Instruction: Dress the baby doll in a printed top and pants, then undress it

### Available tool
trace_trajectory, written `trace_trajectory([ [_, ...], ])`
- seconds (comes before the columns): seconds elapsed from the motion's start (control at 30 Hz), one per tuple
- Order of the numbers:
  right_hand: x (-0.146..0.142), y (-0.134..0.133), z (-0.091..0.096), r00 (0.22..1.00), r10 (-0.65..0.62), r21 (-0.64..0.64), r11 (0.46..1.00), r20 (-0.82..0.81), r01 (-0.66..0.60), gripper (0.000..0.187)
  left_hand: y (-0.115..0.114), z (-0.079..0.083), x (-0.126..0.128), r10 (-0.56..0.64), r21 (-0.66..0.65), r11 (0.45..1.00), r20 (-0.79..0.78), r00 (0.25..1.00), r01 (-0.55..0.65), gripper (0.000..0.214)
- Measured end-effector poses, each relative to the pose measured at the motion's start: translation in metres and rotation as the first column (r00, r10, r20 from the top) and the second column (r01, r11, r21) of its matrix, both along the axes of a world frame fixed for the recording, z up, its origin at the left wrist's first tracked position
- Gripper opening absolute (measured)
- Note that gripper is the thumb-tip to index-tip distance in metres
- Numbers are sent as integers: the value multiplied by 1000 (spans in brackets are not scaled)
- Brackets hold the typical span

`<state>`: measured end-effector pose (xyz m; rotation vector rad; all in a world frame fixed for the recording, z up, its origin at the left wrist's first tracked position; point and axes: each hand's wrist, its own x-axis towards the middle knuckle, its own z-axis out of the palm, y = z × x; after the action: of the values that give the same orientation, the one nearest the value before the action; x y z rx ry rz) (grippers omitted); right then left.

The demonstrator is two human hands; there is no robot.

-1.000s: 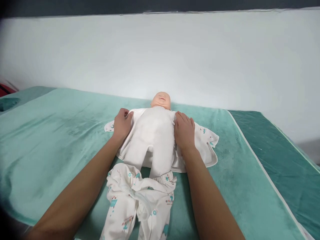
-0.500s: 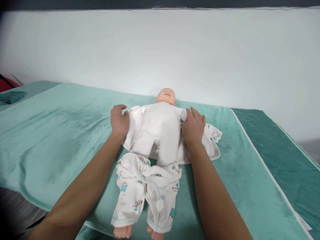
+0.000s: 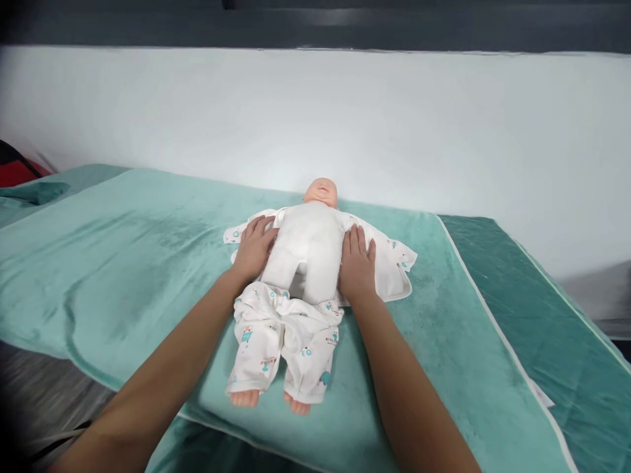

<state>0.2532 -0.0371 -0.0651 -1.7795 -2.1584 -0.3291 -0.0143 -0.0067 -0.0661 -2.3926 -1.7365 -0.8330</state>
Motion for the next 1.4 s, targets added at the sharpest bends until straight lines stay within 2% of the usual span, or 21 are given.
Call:
trace_trajectory([
  [0.2,-2,-21,1,998,22,-97,995,58,-16,59,-9,-3,0,11,-41,999,-61,998,-14,23],
  [0.3,-2,-25,4,998,8,-139,990,58,0,60,-16,-5,-1,67,-62,996,-39,997,-70,20],
  [0.47,-3,-32,5,1000,-6,-145,989,29,10,57,-31,-7,-6,271,-127,958,103,957,-257,16],
  [0.6,-3,-39,5,1000,29,-121,992,5,-28,54,-43,-8,-11,485,-170,871,156,861,-460,45],
  [0.67,-2,-41,6,998,58,-113,992,-16,-60,54,-47,-7,-13,538,-196,838,146,830,-509,46],
  [0.83,0,-41,5,991,117,-121,985,-71,-125,51,-54,-4,-15,514,-217,851,164,842,-478,31],
  [0.97,2,-36,4,973,118,-104,985,-197,-140,42,-59,-7,-20,537,-190,843,251,805,-503,34],
  [1.07,6,-33,7,905,64,-29,996,-420,-84,30,-62,-9,-25,555,-171,832,266,789,-528,43],
  [1.13,9,-35,13,804,41,22,999,-593,-35,27,-64,-9,-26,550,-137,835,267,791,-534,46],
  [1.2,11,-43,21,683,55,38,998,-728,-41,30,-64,-8,-25,537,-81,840,275,798,-537,48],
  [1.3,8,-60,32,563,112,-11,978,-819,-210,42,-65,-4,-22,467,42,861,334,819,-508,43],
  [1.37,4,-72,35,534,136,-68,936,-834,-344,45,-67,-2,-18,323,51,922,450,833,-385,32],
  [1.4,3,-78,35,528,141,-91,917,-837,-389,45,-69,-1,-17,242,2,958,531,812,-287,25],
])
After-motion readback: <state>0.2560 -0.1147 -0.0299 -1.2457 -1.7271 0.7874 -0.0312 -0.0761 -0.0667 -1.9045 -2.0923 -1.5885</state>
